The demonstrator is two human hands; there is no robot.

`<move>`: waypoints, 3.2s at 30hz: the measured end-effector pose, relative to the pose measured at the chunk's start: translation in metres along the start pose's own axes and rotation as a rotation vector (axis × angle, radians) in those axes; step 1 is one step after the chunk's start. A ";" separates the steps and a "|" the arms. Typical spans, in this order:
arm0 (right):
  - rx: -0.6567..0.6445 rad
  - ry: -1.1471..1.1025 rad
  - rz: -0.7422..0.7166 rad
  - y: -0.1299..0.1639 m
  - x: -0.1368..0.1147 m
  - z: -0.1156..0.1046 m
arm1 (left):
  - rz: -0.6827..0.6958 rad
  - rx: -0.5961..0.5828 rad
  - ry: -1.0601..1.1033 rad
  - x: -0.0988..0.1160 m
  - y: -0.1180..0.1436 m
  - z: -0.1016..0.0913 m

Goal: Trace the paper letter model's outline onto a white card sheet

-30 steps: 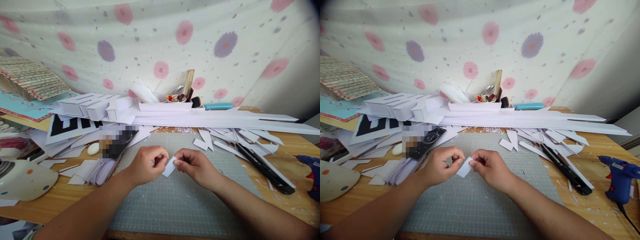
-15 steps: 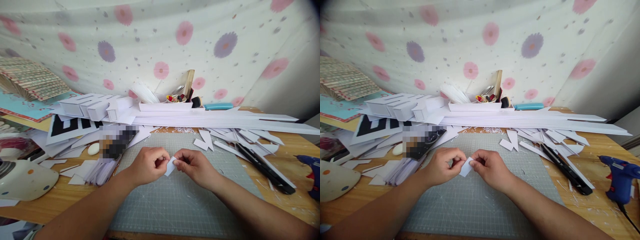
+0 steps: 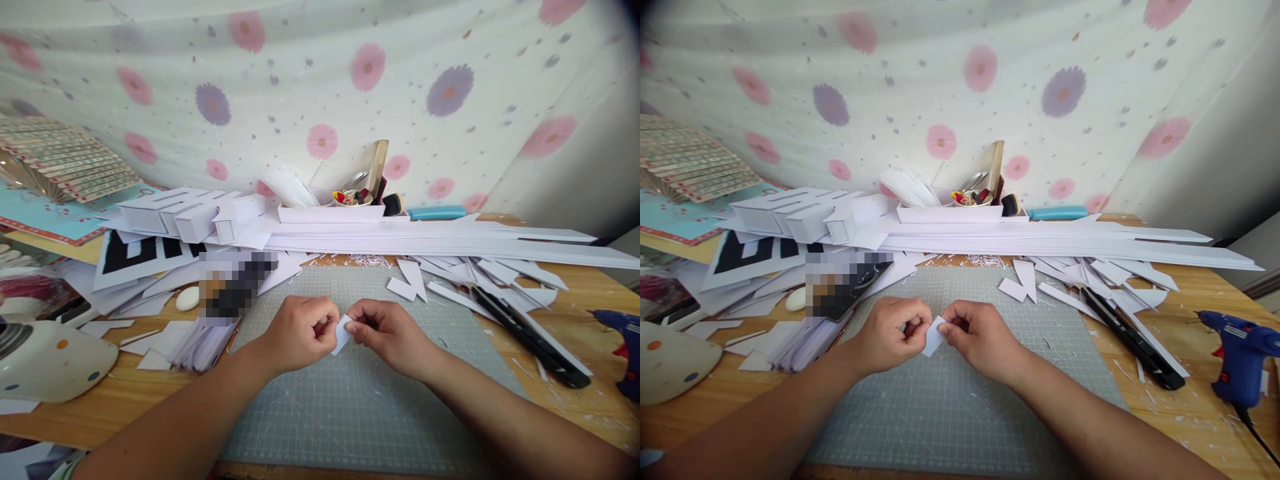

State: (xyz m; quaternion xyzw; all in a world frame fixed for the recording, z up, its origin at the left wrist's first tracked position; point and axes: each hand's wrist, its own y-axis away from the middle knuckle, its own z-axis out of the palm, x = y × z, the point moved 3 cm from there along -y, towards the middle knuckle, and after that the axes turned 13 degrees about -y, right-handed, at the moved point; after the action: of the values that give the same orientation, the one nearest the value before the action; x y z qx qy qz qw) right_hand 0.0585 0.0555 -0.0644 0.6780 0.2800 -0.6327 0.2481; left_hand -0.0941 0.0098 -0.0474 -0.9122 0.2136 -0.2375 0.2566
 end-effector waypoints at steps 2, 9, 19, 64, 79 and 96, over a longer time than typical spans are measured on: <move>-0.022 0.031 -0.009 0.001 -0.001 0.000 | 0.001 0.007 0.005 0.001 0.000 0.000; -0.140 0.164 -0.023 0.004 0.000 0.002 | -0.240 0.025 0.118 -0.016 -0.003 -0.008; 0.121 -0.080 -0.127 -0.006 0.006 -0.020 | -0.427 -0.165 0.529 -0.020 -0.005 0.009; 0.071 0.756 -0.596 0.000 0.018 -0.005 | 0.101 -0.104 -0.070 -0.013 0.006 0.014; 0.040 0.538 -0.433 0.002 0.016 0.000 | -0.004 -0.027 -0.100 -0.008 0.005 0.016; 0.073 0.253 -0.248 -0.003 0.013 -0.008 | -0.200 -0.192 0.134 -0.010 -0.002 0.019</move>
State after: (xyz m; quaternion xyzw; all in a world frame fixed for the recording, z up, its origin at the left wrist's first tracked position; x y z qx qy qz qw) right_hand 0.0629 0.0643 -0.0770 0.7209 0.3673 -0.5780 0.1059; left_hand -0.0908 0.0236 -0.0635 -0.9315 0.1601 -0.3005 0.1283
